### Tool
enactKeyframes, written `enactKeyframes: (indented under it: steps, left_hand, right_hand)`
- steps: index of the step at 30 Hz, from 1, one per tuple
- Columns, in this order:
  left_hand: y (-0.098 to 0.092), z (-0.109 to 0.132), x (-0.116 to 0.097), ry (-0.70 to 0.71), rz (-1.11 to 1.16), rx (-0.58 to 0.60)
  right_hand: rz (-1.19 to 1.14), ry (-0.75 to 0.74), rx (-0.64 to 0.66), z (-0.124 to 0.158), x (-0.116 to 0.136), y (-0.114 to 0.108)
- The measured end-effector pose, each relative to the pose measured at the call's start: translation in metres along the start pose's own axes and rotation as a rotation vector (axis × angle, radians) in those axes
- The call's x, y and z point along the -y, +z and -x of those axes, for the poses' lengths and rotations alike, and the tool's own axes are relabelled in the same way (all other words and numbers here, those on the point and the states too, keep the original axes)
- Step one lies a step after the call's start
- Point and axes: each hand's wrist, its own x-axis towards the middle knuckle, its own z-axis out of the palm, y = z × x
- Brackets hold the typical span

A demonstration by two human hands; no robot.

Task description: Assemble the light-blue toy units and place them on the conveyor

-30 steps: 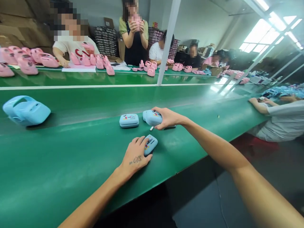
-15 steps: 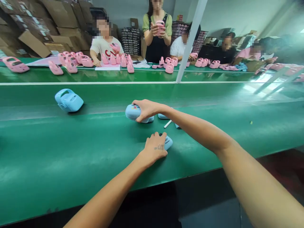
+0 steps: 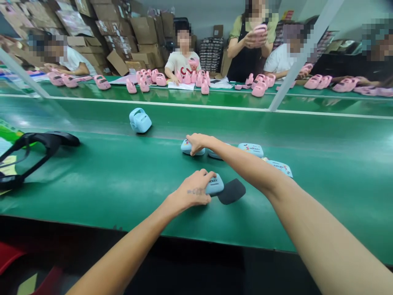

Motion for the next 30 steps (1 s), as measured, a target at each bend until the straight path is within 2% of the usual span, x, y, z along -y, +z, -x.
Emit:
enactKeyframes:
  steps: [2,5,8,10,12,15,20,24,27,30]
  left_hand:
    - [-0.006,0.009,0.016,-0.047,0.242,-0.094]
    - [-0.019,0.032,0.037,-0.203,0.878,-0.214]
    - [-0.033,0.059,0.052,-0.287,1.518,-0.355]
    - [-0.040,0.073,0.059,-0.340,1.745,-0.450]
    - [-0.043,0.078,0.065,-0.397,1.844,-0.514]
    - [-0.043,0.074,0.072,-0.420,1.901,-0.584]
    - [-0.045,0.055,0.082,-0.362,1.976,-0.717]
    - [-0.054,0.042,0.092,-0.363,2.033,-0.731]
    - [-0.059,0.034,0.100,-0.346,2.049,-0.705]
    - [-0.062,0.026,0.107,-0.327,2.037,-0.680]
  right_hand:
    - [0.146,-0.005,0.112,-0.004,0.001,-0.001]
    - [0.324,-0.085,0.246,-0.008,0.001,-0.009]
    - [0.288,-0.122,0.262,-0.009,-0.001,-0.024]
    - [0.236,-0.139,0.262,-0.008,-0.002,-0.036]
    - [0.205,-0.156,0.269,-0.008,-0.002,-0.045]
    - [0.218,-0.172,0.270,-0.009,0.001,-0.049]
    - [0.630,-0.249,0.339,-0.007,0.002,-0.026]
    - [0.719,-0.222,0.374,-0.001,0.004,-0.014]
    - [0.680,-0.269,0.276,0.010,0.010,-0.032]
    - [0.554,-0.403,0.117,0.040,0.013,-0.065]
